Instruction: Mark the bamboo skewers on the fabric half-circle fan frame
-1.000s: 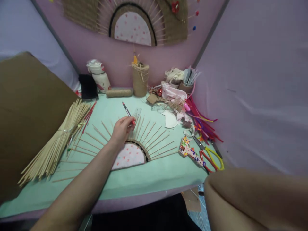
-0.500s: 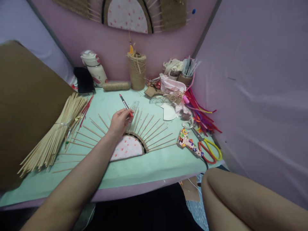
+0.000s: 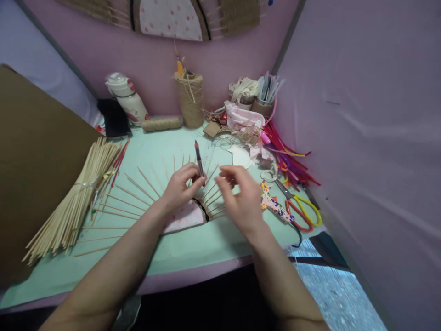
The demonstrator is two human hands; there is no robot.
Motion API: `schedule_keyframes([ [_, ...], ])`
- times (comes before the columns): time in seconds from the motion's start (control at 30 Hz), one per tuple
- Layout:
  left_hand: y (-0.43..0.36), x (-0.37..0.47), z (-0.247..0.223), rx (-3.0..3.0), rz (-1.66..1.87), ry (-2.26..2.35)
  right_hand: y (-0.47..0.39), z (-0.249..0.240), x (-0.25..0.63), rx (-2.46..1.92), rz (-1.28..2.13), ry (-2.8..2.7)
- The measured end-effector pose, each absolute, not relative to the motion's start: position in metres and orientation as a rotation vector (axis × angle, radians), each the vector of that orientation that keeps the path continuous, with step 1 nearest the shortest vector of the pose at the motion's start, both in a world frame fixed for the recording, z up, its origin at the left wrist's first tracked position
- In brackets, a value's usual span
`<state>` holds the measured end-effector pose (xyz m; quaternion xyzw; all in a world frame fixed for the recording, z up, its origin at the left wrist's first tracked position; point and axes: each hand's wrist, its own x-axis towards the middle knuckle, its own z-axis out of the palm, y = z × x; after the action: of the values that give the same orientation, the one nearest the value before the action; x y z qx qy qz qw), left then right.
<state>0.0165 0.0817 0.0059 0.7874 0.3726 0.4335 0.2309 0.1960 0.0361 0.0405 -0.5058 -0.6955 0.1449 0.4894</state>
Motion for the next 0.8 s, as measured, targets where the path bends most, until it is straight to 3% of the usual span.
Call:
schedule_keyframes([
  [0.3, 0.081, 0.016, 0.007, 2.222, 0.946, 0.998, 0.056, 0.011, 0.180, -1.274, 0.436, -1.539],
  [0.8, 0.089, 0.017, -0.014, 1.594, 0.670, 1.131, 0.005, -0.046, 0.221, -1.167, 0.817, -1.417],
])
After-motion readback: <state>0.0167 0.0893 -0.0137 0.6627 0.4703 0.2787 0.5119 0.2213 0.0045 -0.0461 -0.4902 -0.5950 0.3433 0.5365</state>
